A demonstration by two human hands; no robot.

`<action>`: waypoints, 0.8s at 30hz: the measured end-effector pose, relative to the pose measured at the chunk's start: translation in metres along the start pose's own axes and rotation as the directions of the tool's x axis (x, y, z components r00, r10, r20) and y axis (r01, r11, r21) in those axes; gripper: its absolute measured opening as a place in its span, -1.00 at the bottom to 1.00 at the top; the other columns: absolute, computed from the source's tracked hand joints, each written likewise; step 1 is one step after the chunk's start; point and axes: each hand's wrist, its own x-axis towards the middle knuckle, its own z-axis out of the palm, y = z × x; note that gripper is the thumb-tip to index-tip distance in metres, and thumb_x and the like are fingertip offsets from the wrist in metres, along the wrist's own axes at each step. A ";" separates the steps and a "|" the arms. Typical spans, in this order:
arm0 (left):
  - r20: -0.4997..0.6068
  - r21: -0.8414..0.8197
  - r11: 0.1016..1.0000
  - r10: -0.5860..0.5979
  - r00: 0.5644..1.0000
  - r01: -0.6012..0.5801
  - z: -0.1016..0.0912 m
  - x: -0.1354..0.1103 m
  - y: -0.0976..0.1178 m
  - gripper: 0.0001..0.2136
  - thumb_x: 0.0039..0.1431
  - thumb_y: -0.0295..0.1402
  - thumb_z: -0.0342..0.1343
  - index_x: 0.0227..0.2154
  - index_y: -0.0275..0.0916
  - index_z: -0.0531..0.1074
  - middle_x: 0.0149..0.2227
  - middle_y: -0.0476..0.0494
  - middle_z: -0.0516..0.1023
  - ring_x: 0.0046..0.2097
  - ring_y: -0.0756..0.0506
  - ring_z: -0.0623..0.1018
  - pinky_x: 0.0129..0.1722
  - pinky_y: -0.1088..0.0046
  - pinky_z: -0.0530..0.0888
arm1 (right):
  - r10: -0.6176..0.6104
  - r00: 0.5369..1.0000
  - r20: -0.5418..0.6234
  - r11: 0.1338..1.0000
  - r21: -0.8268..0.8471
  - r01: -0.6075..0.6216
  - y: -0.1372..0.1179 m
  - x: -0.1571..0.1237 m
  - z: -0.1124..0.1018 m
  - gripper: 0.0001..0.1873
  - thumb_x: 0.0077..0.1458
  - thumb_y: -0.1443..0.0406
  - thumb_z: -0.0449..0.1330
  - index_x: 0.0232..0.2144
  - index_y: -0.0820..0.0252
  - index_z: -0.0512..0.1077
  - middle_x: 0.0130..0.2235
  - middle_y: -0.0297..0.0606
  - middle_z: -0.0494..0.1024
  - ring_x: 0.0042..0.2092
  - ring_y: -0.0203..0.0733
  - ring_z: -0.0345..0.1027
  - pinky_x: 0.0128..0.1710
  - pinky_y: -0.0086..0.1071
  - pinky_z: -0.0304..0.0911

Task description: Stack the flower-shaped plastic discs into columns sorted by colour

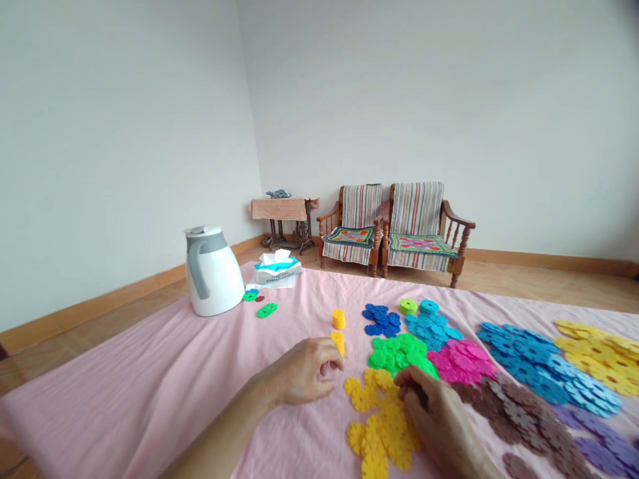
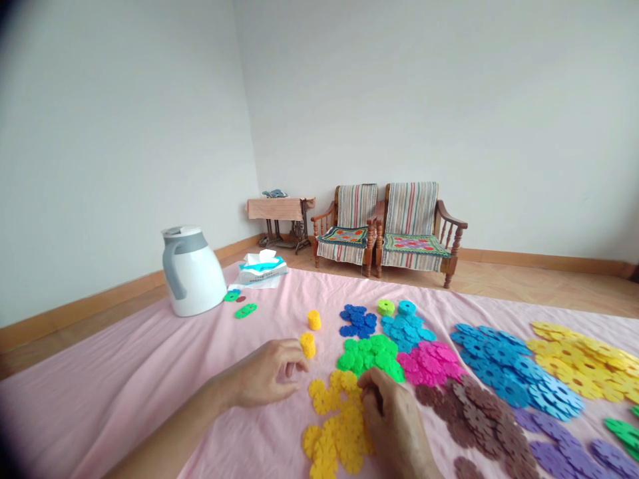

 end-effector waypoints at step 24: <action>0.073 -0.003 0.999 -0.051 0.996 0.051 0.019 0.000 0.006 -0.82 -0.23 -0.53 0.08 -0.46 -0.24 0.30 -0.40 0.01 0.36 -0.41 0.03 0.38 -0.44 0.59 0.32 | -0.022 0.999 0.037 0.999 -0.026 0.023 0.003 0.001 -0.002 -0.75 0.01 0.26 -0.09 -0.43 0.11 0.39 -0.51 -0.37 0.50 -0.48 -0.26 0.34 -0.51 -0.46 0.13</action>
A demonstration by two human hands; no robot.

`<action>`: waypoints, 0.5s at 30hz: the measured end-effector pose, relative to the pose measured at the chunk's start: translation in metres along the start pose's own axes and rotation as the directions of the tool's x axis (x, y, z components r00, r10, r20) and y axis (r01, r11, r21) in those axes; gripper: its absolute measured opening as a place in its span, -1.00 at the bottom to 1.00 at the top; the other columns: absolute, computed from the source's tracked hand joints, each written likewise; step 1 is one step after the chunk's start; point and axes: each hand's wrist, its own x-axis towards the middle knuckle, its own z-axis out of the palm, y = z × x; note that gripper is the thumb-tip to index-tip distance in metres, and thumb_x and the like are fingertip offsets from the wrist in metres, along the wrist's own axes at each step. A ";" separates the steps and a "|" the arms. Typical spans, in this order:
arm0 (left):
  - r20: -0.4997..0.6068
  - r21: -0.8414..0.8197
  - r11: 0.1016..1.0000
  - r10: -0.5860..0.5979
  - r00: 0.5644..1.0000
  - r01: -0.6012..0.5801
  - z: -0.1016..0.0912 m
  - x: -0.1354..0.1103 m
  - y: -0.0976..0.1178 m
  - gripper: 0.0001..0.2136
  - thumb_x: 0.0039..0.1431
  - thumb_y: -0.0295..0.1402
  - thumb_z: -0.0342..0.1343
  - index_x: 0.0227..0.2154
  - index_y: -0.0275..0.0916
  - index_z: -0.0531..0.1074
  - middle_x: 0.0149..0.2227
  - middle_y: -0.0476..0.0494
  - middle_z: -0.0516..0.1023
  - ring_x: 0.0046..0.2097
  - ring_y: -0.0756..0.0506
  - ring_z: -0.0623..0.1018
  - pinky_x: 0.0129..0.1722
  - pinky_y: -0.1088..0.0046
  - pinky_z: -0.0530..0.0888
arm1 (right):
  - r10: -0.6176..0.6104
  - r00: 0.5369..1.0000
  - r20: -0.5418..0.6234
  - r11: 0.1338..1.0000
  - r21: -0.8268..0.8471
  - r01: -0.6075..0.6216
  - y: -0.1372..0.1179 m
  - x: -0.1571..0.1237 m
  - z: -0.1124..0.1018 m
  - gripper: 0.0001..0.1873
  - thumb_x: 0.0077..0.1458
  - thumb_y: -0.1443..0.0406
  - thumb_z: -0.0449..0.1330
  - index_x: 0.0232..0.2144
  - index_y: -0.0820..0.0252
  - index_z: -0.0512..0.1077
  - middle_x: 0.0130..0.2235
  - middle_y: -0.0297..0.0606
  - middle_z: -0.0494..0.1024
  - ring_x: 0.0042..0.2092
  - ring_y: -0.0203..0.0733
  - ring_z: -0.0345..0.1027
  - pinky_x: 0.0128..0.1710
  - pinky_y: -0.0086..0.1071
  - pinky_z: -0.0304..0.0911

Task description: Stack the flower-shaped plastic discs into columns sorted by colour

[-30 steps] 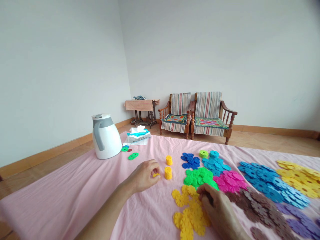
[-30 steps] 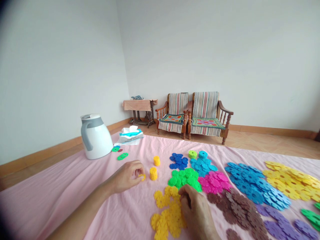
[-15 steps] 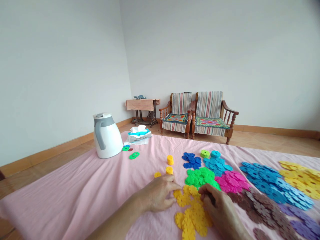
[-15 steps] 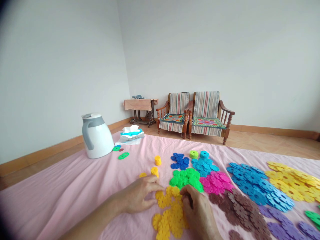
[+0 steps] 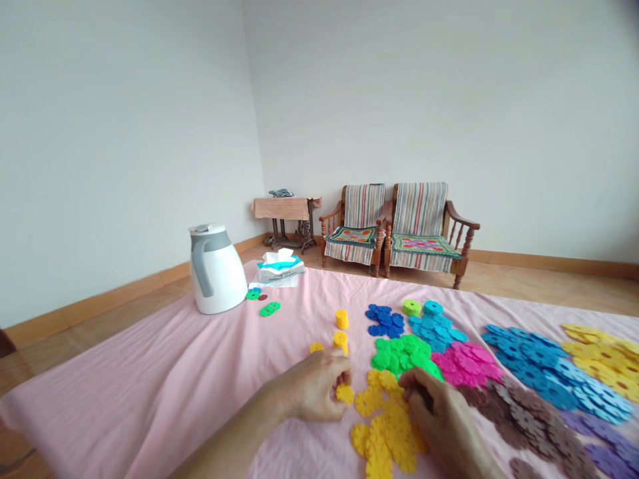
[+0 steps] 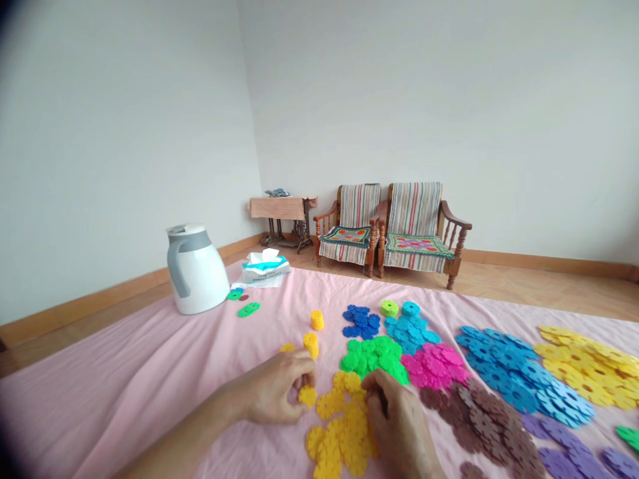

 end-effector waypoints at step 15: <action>-0.225 0.020 0.992 -0.116 0.967 0.123 -0.027 -0.004 -0.033 -0.72 -0.21 -0.61 -0.01 -0.37 -0.22 0.40 -0.35 -0.02 0.37 -0.32 -0.02 0.41 -0.35 0.54 0.32 | 0.025 0.998 -0.049 1.000 0.009 -0.025 -0.004 -0.001 0.000 -0.73 0.00 0.26 -0.11 -0.46 0.09 0.40 -0.53 -0.38 0.48 -0.52 -0.27 0.30 -0.53 -0.44 0.09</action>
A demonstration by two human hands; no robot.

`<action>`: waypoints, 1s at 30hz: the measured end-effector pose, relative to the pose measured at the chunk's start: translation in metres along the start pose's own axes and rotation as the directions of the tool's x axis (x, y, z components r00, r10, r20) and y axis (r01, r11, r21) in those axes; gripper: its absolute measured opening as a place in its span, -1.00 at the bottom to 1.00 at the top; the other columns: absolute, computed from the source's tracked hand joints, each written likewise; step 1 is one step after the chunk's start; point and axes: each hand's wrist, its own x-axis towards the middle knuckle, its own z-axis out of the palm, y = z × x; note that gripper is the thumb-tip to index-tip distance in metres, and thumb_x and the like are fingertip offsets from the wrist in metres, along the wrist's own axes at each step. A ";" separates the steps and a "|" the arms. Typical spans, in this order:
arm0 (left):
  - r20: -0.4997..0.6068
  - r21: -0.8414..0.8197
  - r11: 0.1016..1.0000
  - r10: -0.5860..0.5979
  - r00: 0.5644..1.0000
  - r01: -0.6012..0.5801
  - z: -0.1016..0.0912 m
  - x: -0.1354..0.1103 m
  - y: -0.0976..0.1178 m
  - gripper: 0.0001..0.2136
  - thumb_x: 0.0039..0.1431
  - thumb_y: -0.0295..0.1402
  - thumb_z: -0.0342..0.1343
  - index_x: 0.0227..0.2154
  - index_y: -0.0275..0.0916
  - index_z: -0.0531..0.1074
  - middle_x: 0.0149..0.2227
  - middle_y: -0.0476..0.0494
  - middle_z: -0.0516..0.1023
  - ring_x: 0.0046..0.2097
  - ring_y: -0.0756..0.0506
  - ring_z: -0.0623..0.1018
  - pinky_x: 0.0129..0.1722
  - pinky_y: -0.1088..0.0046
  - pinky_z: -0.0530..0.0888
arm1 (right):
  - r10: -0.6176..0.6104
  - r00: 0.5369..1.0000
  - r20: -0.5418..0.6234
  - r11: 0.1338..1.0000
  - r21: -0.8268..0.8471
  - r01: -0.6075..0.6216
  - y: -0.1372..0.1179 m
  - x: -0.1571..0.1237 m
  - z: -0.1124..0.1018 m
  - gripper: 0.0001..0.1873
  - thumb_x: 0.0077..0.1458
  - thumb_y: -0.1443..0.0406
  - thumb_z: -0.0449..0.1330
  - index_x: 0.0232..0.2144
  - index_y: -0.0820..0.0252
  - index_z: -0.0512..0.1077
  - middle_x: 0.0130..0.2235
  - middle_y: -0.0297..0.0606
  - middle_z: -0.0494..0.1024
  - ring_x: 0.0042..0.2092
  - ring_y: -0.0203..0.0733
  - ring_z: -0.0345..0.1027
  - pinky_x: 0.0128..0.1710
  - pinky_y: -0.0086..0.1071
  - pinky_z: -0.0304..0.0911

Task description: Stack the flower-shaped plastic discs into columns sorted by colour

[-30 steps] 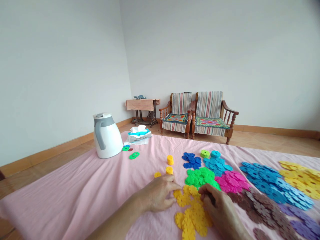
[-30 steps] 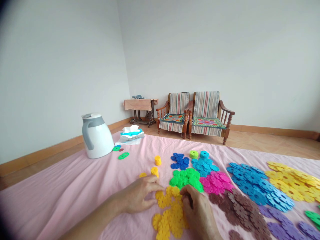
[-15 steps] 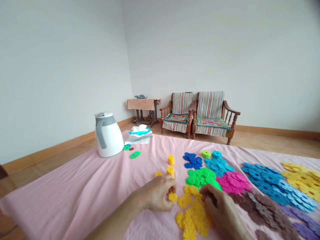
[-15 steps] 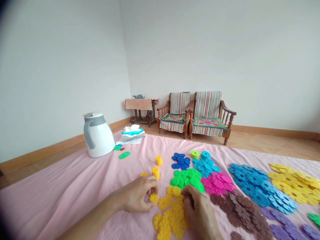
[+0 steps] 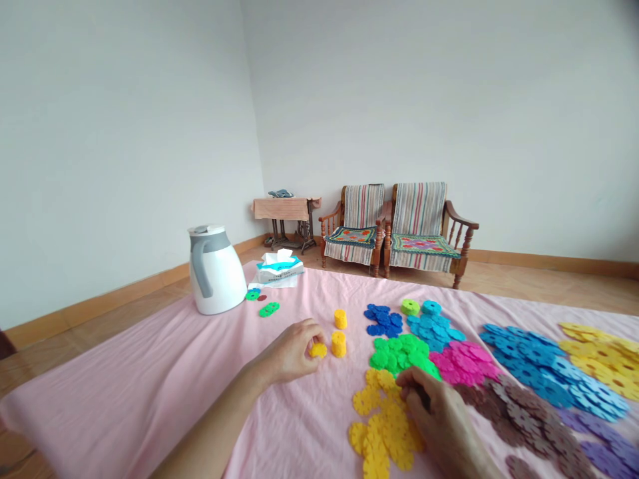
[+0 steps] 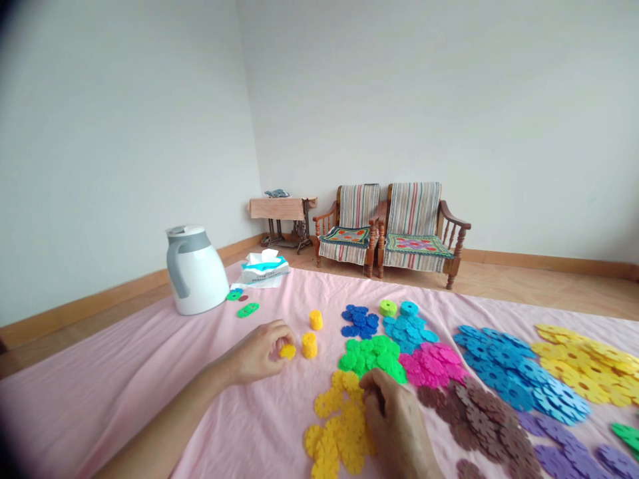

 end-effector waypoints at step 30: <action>0.010 0.066 0.996 -0.067 0.998 0.066 0.004 0.000 -0.007 -0.78 -0.07 -0.56 0.00 -0.35 -0.22 0.45 -0.32 -0.07 0.42 -0.28 -0.05 0.43 -0.29 0.50 0.34 | -0.010 0.999 0.036 1.000 0.023 0.009 -0.001 0.001 -0.003 -0.73 -0.02 0.25 -0.10 -0.45 0.10 0.40 -0.53 -0.36 0.48 -0.53 -0.26 0.29 -0.54 -0.43 0.10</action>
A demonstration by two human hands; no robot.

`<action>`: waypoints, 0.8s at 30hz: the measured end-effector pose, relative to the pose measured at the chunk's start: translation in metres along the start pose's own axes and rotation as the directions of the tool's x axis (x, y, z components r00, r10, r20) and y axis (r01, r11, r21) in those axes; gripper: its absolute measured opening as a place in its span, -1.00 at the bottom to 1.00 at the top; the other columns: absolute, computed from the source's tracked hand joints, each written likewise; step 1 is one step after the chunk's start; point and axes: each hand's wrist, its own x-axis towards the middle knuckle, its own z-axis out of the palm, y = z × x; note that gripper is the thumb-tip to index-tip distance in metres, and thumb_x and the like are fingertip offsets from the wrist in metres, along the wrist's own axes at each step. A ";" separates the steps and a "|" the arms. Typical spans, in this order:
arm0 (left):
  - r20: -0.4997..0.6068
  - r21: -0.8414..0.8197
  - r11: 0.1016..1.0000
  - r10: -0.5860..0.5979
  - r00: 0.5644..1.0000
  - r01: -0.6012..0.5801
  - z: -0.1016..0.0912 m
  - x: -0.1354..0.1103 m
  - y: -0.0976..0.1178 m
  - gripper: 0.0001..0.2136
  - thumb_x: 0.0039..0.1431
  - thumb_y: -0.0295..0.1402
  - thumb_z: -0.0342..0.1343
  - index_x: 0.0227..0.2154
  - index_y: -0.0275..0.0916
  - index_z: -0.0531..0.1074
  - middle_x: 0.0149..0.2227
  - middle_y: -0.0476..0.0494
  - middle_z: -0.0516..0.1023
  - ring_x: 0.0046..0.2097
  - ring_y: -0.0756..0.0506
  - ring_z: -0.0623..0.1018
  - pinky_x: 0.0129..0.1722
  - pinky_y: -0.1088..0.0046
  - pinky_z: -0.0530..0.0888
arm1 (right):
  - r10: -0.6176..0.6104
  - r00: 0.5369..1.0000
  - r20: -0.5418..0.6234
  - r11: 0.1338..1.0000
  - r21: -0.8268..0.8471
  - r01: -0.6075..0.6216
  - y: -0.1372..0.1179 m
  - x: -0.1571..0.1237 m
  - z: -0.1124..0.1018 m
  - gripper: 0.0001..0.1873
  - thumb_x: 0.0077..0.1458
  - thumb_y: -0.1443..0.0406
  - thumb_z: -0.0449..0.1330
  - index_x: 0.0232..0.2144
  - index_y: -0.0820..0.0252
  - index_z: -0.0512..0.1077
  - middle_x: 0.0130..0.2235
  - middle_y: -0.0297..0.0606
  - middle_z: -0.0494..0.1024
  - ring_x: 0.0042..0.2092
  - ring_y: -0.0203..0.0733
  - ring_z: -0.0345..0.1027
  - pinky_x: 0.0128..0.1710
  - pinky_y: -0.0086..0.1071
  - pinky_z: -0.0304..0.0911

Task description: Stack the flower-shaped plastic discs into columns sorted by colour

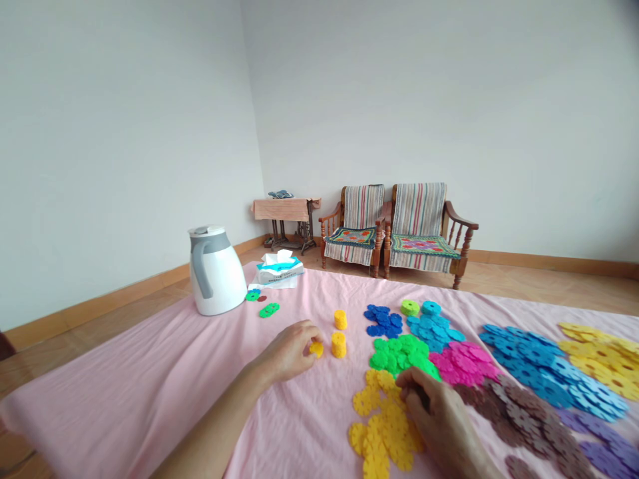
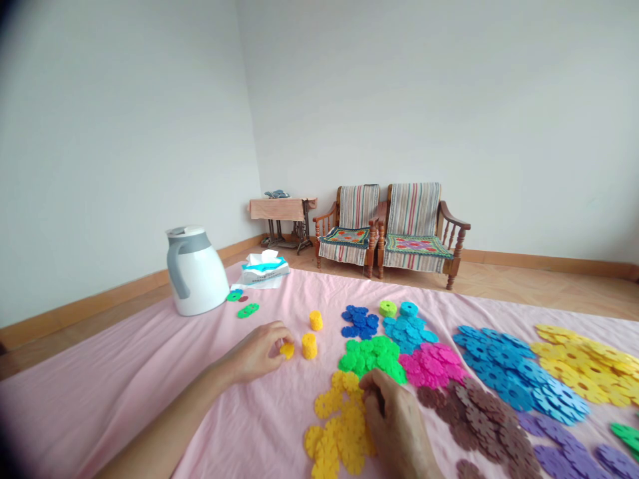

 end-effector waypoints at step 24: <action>0.035 0.006 0.999 -0.040 0.999 0.040 0.006 -0.001 -0.004 -0.68 -0.08 -0.48 0.07 -0.19 -0.20 0.41 -0.22 -0.09 0.40 -0.29 -0.07 0.43 -0.30 0.49 0.34 | 0.017 1.000 -0.014 1.000 -0.021 -0.017 -0.001 -0.001 0.002 -0.72 0.01 0.26 -0.12 -0.45 0.10 0.38 -0.52 -0.38 0.47 -0.51 -0.26 0.28 -0.51 -0.42 0.08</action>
